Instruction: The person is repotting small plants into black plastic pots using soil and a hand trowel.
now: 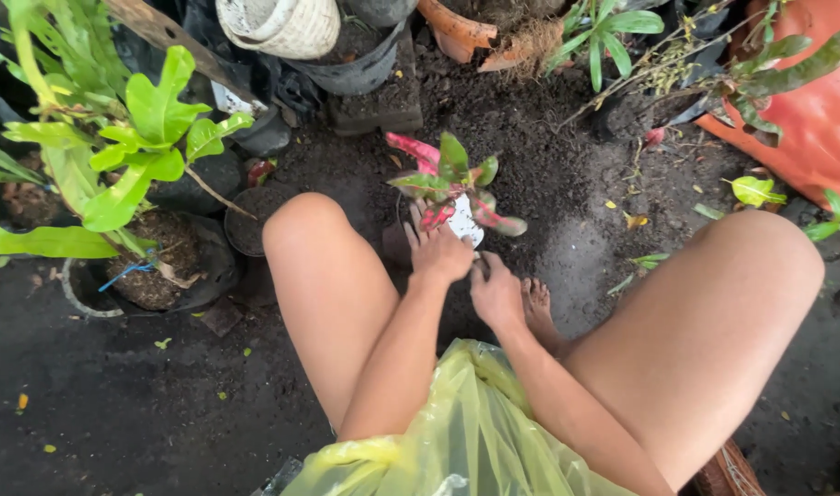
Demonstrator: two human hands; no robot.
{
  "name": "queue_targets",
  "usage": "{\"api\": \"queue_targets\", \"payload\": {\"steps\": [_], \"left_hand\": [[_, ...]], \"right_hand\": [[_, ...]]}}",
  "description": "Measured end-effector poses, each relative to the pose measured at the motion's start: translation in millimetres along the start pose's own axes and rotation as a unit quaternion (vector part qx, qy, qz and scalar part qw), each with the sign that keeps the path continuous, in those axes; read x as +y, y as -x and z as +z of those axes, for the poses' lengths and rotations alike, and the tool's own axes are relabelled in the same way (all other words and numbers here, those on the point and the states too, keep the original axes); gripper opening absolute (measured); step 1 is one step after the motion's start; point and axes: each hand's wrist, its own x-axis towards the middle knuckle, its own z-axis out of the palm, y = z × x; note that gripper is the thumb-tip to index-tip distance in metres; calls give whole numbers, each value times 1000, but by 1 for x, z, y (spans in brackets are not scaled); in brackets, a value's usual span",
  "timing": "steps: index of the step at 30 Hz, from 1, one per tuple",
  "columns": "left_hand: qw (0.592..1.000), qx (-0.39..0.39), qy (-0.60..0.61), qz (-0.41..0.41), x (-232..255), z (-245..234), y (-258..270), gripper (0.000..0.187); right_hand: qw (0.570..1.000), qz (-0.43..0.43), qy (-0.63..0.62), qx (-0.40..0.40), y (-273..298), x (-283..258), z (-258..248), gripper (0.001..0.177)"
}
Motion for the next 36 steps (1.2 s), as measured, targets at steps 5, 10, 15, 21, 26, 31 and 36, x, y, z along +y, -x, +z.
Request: {"api": "queue_targets", "payload": {"steps": [5,10,15,21,26,31,36], "left_hand": [[994,113,-3,1,-22,79,-55,84],[994,77,-76,-8,-24,64,-40,78],[993,97,-66,-13,-21,61,-32,81],[982,159,-95,-32,0,21,-32,98],[986,118,51,-103,-7,26,-83,78],[979,27,166,-112,-70,78,-126,77],[553,59,740,377,-26,46,-66,52]], "right_hand": [[999,-9,30,23,-18,-4,-9,52],[1000,1,3,27,-42,-10,-32,51],[993,42,-97,60,-20,-27,-67,49],[991,77,-102,51,-67,20,-44,51],[966,194,-148,81,-111,63,-28,54],[949,271,-139,84,-121,85,-8,57],[959,276,-70,15,-160,120,30,62]]}}
